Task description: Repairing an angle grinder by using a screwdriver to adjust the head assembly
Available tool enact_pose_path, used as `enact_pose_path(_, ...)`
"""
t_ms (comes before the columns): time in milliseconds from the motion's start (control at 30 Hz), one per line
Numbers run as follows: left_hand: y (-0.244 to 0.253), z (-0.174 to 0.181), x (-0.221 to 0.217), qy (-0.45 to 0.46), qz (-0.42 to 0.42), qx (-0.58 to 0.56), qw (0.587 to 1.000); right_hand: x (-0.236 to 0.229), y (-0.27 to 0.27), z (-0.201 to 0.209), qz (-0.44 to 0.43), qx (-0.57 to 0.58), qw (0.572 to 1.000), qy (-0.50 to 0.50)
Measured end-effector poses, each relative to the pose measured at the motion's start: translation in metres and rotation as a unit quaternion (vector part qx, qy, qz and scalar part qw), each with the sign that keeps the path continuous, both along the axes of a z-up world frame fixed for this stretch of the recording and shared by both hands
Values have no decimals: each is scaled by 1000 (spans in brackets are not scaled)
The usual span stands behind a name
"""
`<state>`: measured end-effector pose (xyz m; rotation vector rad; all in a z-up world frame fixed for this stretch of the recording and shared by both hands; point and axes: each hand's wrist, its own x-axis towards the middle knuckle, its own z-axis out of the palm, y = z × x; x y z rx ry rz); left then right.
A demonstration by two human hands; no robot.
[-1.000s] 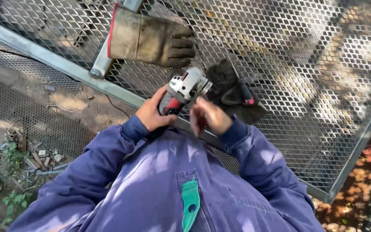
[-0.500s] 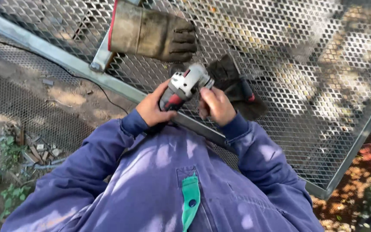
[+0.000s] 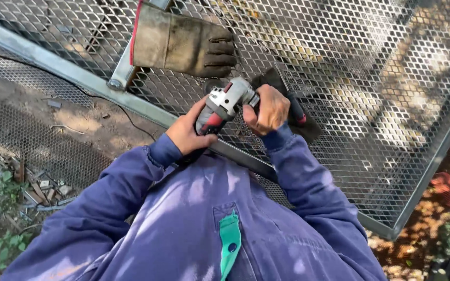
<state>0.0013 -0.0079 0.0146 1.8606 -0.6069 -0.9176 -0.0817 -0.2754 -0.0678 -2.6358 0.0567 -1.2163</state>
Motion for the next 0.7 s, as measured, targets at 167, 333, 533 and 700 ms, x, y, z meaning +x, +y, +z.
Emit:
enact_pose_path(167,-1,-12,0,-2,14,13,1000,6,11,47,70,129,978,149)
enact_pose_path(333,0,-18,-3,-5,12,28,1000,3,24,55,57,229,956,173)
enact_pose_path(533,-5,-11,3,9,47,-4,999,7,26,83,78,249,938,229)
enact_pose_path(700,-4,-26,3,11,40,-8,999,12,0,105,158,-126,974,103)
